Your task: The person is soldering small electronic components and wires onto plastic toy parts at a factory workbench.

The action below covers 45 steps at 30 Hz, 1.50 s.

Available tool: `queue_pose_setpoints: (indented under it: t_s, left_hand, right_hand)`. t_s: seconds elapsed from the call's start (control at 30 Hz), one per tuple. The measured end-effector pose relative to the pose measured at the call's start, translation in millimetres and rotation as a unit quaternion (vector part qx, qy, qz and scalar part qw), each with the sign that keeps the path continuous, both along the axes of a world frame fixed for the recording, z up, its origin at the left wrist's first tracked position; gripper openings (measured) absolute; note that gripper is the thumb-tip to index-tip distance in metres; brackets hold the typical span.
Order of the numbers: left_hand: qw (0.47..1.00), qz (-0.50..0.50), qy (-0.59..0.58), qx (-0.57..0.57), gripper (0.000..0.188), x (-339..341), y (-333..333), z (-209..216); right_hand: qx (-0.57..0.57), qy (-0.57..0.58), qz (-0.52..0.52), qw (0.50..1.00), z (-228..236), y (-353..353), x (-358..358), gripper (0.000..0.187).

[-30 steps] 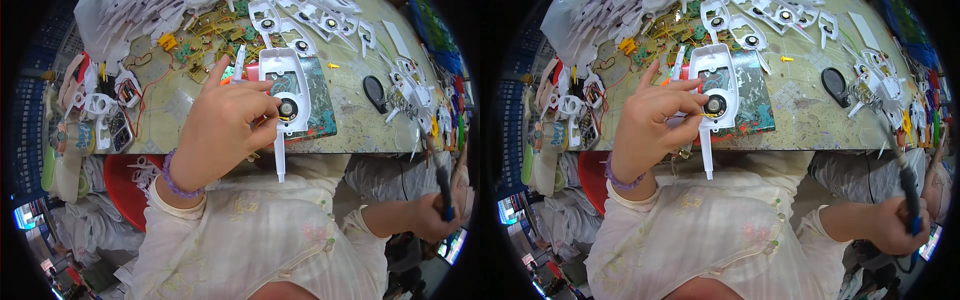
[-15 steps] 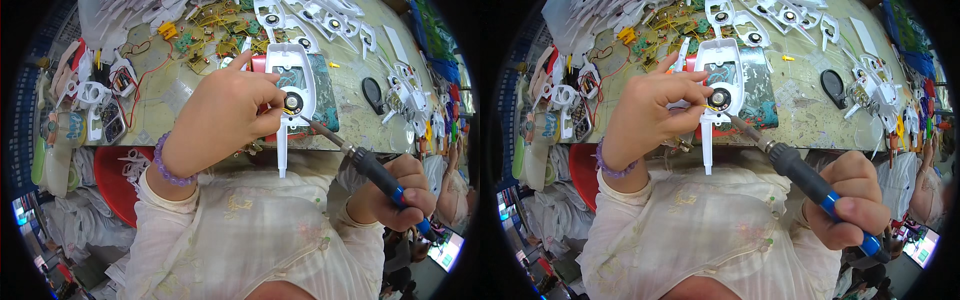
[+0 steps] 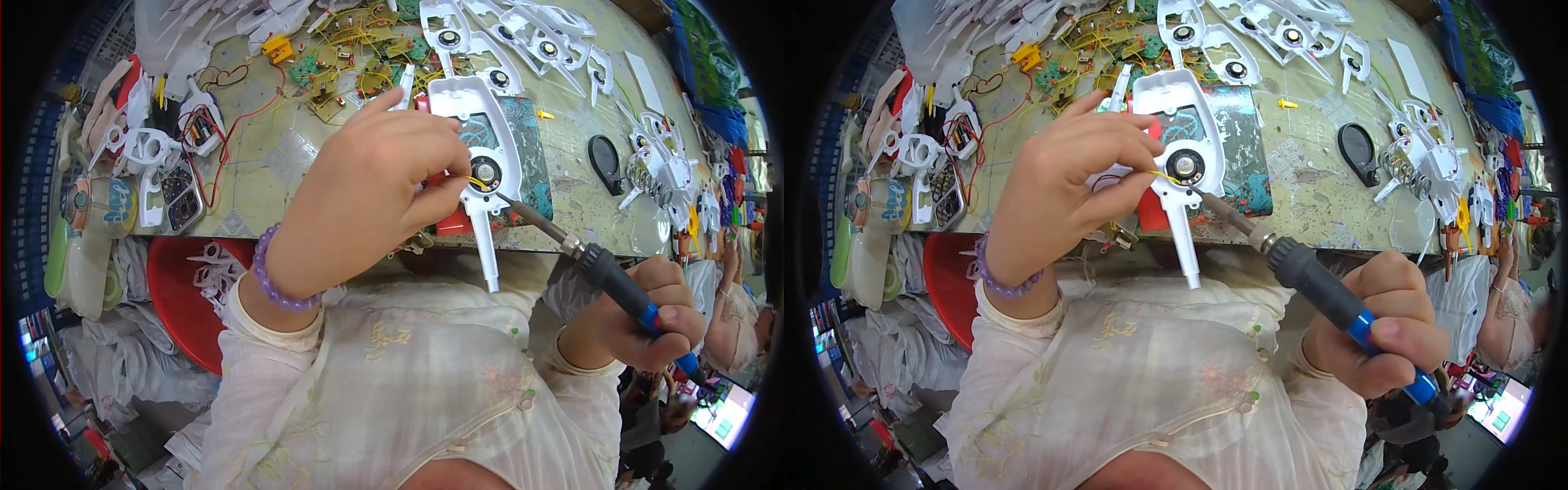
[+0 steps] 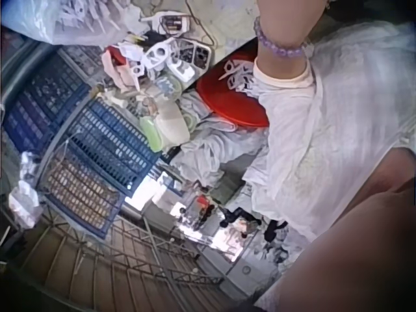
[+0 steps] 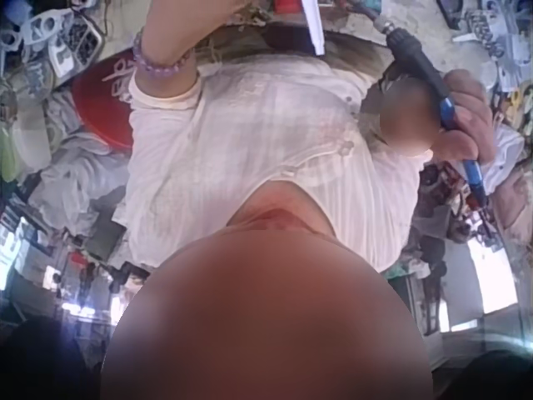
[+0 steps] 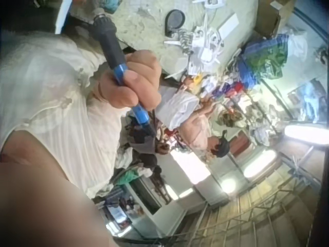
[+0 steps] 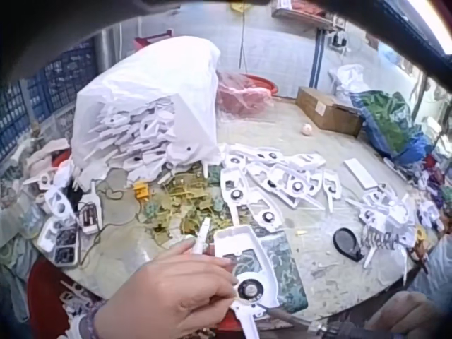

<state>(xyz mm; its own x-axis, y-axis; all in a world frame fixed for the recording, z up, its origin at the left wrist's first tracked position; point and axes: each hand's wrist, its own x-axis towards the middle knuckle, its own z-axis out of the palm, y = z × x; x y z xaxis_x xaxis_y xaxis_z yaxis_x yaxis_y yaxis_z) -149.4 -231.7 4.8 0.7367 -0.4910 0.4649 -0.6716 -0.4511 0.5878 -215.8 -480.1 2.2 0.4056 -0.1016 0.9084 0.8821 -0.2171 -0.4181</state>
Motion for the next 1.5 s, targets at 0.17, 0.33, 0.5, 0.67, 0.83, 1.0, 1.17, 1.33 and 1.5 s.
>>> queue_pose_setpoints:
  t_s: [0.17, 0.33, 0.5, 0.67, 0.83, 1.0, 1.17, 1.33, 1.5]
  left_hand:
    - [0.999, 0.037, 0.031, -0.001, 0.012, -13, 3, 0]
    - [0.992, 0.051, 0.081, -0.081, 0.009, -14, -3, -5]
    - [0.996, 0.056, 0.028, -0.064, 0.009, -15, -10, -2]
    - [0.998, 0.058, -0.037, -0.014, 0.009, -11, -17, -6]
    - [0.997, 0.067, -0.03, 0.022, 0.008, -9, -22, -7]
    - [0.997, 0.072, -0.007, 0.032, 0.008, -11, -23, -6]
    - [0.996, 0.078, -0.026, 0.036, 0.008, -11, -25, -8]
    - [0.994, 0.093, -0.03, 0.051, 0.008, -13, -27, -8]
    - [0.992, 0.104, -0.04, 0.067, 0.007, -15, -30, -6]
  right_hand:
    - [0.055, 0.025, -0.049, 0.997, -4, -6, -5, 0.032]
    - [0.068, 0.04, -0.061, 0.995, -8, -11, -7, 0.03]
    - [0.063, 0.047, -0.074, 0.994, -8, -13, -10, 0.03]
    - [0.05, 0.051, -0.082, 0.994, -9, -9, -10, 0.038]
    - [0.011, 0.066, -0.042, 0.997, -4, -9, -8, 0.04]
    - [0.001, 0.086, -0.036, 0.996, -6, -8, -5, 0.04]
    - [-0.002, 0.096, -0.029, 0.995, -7, -8, -4, 0.04]
    - [0.001, 0.085, -0.026, 0.996, -9, -10, -3, 0.041]
    - [0.004, 0.088, -0.029, 0.996, -8, -8, -3, 0.04]
